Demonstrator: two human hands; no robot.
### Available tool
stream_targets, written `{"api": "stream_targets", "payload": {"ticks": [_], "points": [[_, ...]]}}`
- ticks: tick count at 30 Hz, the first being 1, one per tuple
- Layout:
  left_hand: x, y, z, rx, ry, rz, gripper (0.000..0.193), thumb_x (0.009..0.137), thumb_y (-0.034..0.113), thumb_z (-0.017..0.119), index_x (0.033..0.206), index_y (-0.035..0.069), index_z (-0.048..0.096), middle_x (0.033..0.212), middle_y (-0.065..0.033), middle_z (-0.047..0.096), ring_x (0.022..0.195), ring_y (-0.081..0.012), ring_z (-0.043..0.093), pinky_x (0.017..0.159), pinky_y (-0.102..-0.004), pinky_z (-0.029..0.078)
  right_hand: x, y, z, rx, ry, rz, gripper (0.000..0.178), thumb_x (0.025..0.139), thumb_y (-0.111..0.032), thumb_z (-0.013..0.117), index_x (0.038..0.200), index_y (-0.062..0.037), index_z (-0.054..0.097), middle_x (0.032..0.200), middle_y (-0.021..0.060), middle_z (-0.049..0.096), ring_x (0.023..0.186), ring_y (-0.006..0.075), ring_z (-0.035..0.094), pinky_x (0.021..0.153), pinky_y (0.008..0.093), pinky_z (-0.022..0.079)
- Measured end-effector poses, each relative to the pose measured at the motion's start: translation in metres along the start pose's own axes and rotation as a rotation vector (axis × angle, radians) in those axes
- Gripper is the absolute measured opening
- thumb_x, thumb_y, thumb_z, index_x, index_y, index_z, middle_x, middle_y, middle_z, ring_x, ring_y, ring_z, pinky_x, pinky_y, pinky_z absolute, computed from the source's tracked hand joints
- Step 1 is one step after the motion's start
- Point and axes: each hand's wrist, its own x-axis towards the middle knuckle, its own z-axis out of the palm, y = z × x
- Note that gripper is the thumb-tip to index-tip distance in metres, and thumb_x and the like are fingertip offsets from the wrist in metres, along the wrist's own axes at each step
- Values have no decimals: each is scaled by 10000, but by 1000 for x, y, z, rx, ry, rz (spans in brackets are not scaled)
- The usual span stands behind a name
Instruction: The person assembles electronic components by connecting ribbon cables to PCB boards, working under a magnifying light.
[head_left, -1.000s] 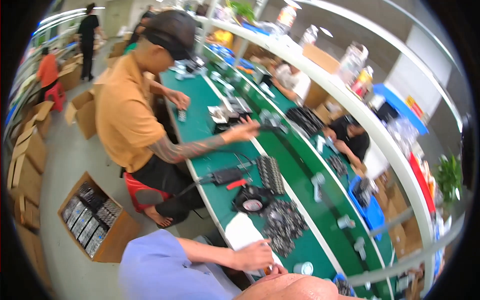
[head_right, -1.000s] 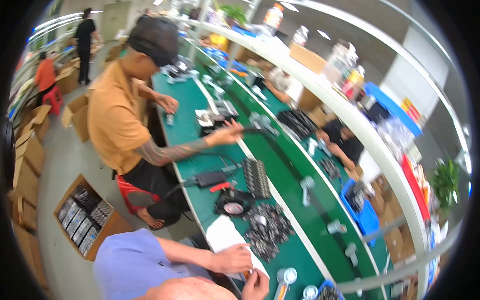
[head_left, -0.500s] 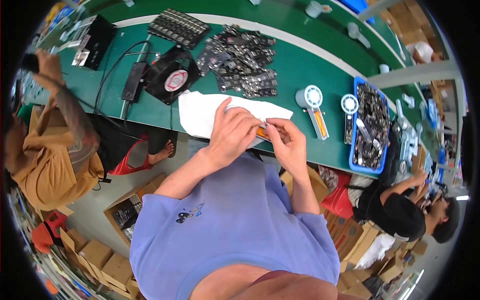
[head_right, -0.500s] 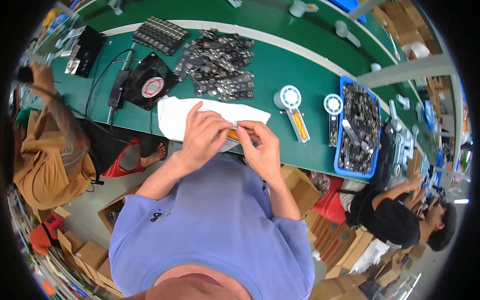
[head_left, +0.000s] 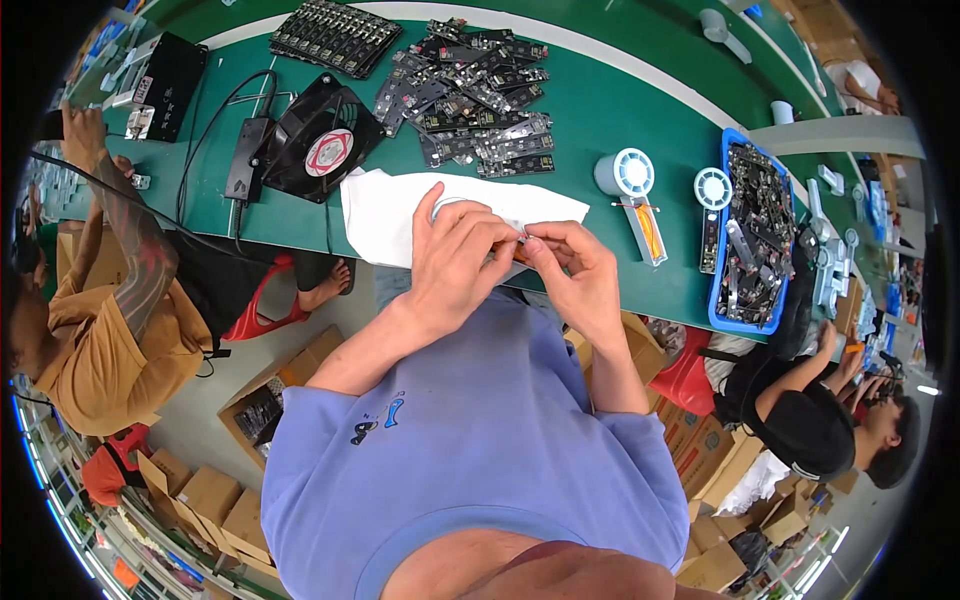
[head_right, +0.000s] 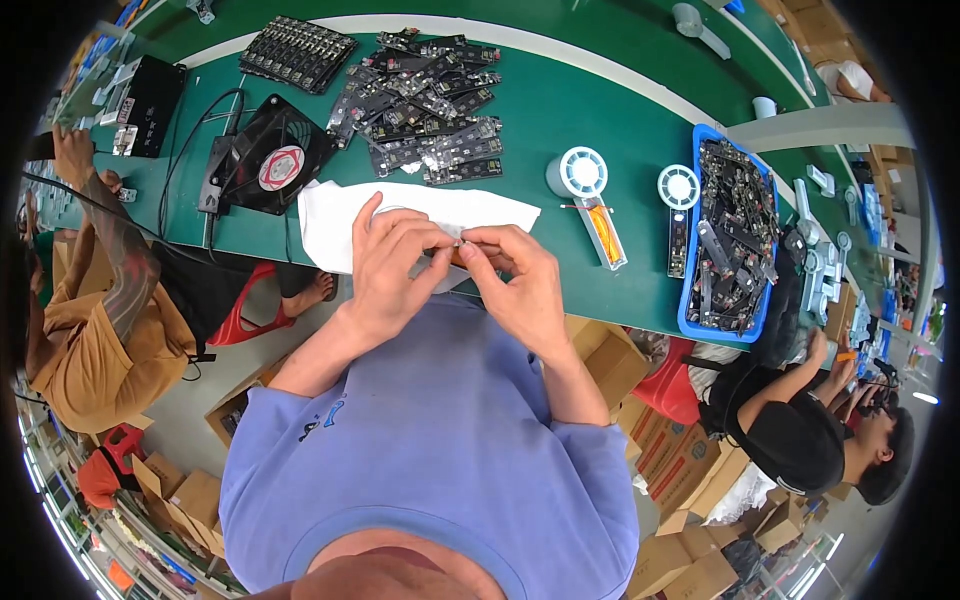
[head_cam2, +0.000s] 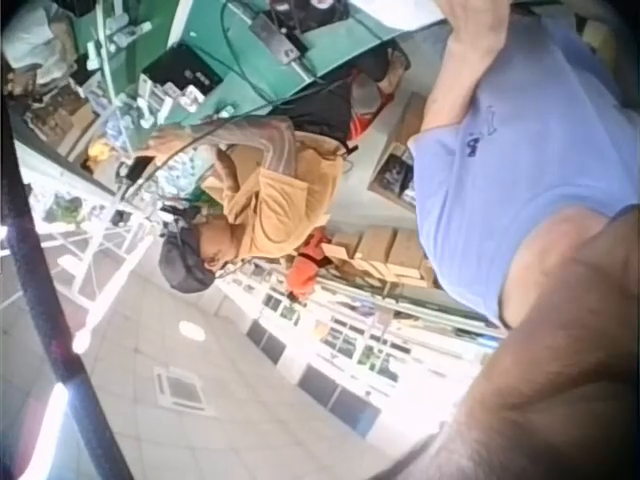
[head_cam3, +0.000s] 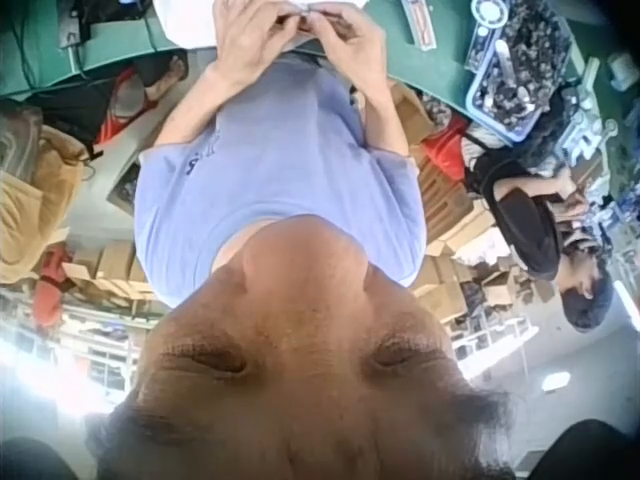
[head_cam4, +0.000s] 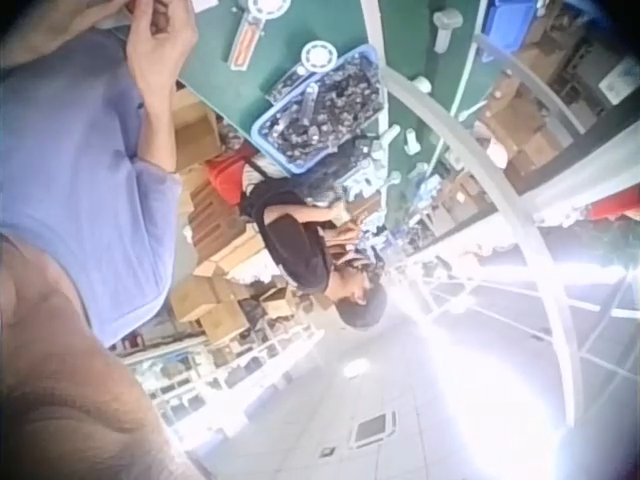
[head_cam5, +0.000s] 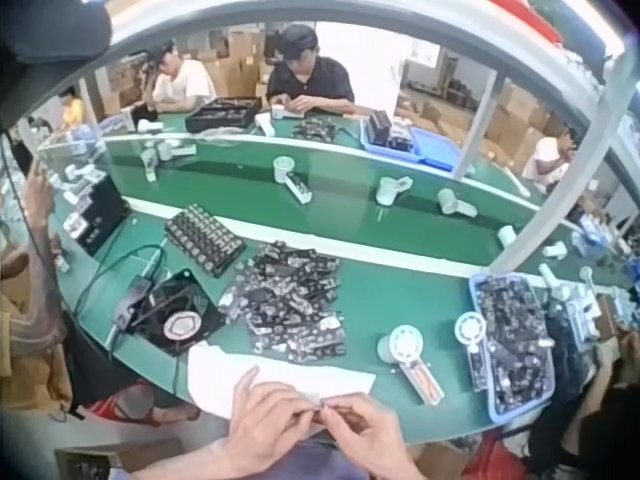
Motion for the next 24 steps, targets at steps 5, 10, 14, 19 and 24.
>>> {"api": "stream_targets", "payload": {"ticks": [5,10,14,19,24], "points": [[2,-1,-1,-36,-5,-22,199,789,62,828,948,115,721,924,20,682,1033,-196,653,1180,-539,325,1,-3,1,-21,11,12,163,1004,-50,722,1135,47,725,1081,124,726,959,207,780,821,296,629],[3,1,0,25,23,0,216,773,43,835,952,110,733,939,8,711,1019,-214,659,1144,-499,382,1,-7,3,-38,32,18,167,993,-51,735,1133,40,731,1071,129,727,941,202,779,804,294,629],[2,2,3,57,59,38,222,758,38,834,942,108,733,929,10,710,1001,-215,657,1109,-493,417,-1,-7,4,-81,43,-9,160,983,-44,743,1123,35,741,1046,127,725,919,199,778,798,294,630],[3,3,2,45,47,39,233,748,31,836,946,104,737,915,8,720,986,-219,656,1071,-490,443,-2,-6,5,-104,63,-34,155,974,-37,751,1111,34,749,1027,124,724,905,195,772,790,296,631],[7,1,3,36,44,33,231,745,25,836,940,100,737,913,7,723,981,-221,655,1061,-490,451,-1,-6,7,-235,109,-138,168,952,-24,766,1113,21,756,998,121,727,840,187,747,742,297,616]]}}
